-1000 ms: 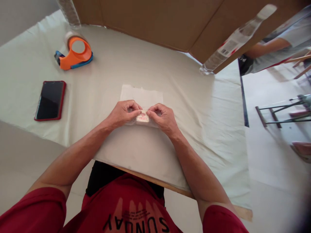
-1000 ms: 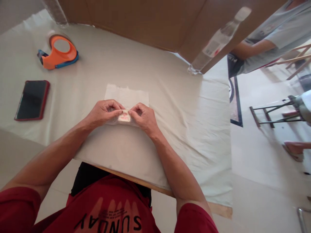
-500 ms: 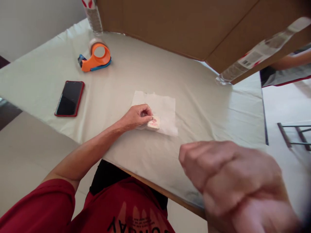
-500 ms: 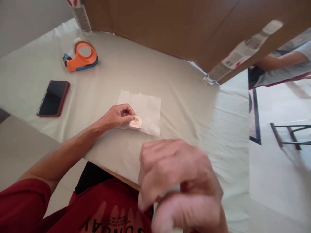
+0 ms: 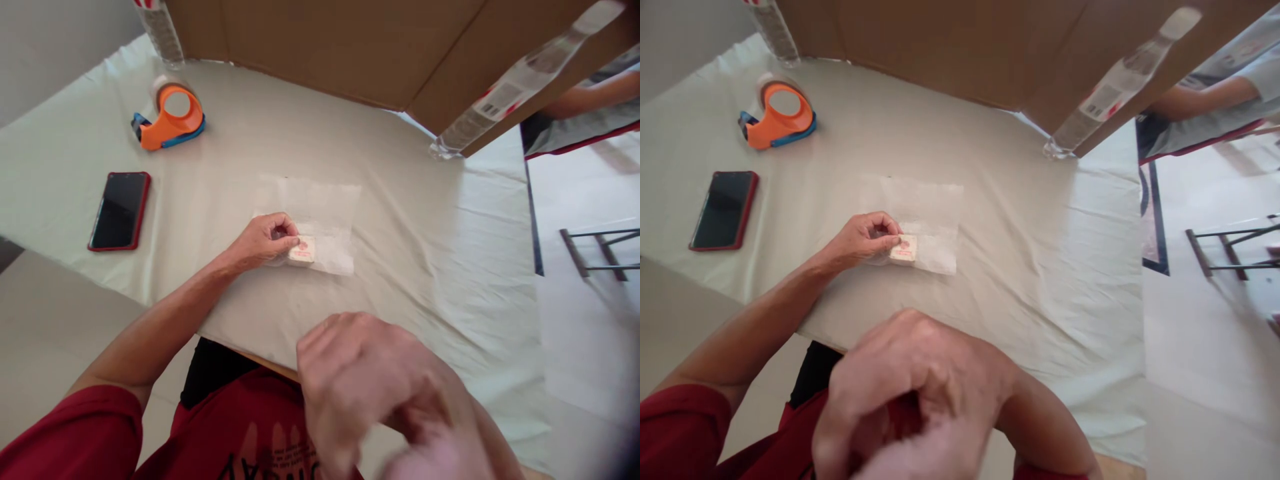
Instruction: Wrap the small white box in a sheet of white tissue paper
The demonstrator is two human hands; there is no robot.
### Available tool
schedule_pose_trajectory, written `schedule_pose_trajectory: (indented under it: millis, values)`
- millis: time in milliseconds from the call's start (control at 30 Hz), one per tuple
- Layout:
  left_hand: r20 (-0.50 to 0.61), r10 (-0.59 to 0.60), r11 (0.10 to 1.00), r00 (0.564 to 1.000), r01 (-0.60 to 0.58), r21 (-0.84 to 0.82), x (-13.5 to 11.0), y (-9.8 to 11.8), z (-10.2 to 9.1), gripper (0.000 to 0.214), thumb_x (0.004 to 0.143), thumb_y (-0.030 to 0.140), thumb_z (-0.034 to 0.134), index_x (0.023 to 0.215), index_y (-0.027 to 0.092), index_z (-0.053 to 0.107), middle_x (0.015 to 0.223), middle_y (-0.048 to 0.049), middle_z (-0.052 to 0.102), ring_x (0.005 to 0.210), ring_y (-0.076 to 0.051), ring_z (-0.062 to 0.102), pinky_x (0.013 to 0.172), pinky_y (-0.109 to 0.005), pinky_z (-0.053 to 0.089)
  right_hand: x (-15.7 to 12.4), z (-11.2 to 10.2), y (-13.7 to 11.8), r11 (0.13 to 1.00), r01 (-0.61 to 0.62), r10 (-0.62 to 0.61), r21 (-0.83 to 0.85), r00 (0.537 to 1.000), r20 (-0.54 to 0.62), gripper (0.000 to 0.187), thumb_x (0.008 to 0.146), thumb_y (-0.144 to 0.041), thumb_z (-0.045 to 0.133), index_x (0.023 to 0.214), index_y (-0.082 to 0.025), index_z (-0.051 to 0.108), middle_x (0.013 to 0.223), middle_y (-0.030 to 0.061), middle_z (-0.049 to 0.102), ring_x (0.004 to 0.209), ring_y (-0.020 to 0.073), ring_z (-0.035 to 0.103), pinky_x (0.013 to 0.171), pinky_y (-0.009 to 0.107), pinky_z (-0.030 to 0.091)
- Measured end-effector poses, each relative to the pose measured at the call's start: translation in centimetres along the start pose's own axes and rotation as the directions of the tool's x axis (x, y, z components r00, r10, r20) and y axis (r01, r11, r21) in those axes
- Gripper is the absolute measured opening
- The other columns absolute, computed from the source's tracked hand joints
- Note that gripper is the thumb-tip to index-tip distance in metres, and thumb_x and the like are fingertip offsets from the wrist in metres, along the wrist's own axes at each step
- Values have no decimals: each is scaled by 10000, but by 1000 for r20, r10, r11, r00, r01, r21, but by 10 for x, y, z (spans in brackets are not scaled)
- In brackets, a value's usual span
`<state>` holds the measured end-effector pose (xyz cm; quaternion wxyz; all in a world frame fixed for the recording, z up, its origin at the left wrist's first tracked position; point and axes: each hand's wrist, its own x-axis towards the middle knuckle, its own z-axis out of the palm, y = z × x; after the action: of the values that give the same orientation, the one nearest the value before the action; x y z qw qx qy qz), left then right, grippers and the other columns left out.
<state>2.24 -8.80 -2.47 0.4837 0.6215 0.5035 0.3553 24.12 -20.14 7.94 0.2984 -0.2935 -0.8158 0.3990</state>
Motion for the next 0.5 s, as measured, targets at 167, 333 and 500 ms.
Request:
schedule_pose_trajectory:
  millis: [167,333,500]
  values:
    - [-2,17,1000,1000,-17,-13,-1,2,0,170,753,328,676,768,168,618,746,-14,658,659,-117,562,600,-231,432,43,2,45,986,-83,68,-144,992,-109,203,945,-361,537,933,-266,716,856,40,715,835,204,655,731,318,506]
    - [10,42,999,999,-43,19,-1,5,-1,175,764,342,660,769,169,631,751,-15,660,706,-132,574,644,-246,450,64,20,91,862,-79,46,-501,996,-78,199,941,-153,490,940,-194,685,1006,80,734,930,224,627,830,354,461]
    - [-2,11,996,1000,-11,86,-2,6,-10,183,777,352,647,793,170,646,751,-11,654,698,-135,573,618,-242,441,60,26,101,671,-49,13,-740,998,-54,145,949,-197,545,970,-169,685,1030,103,721,915,251,560,788,384,377]
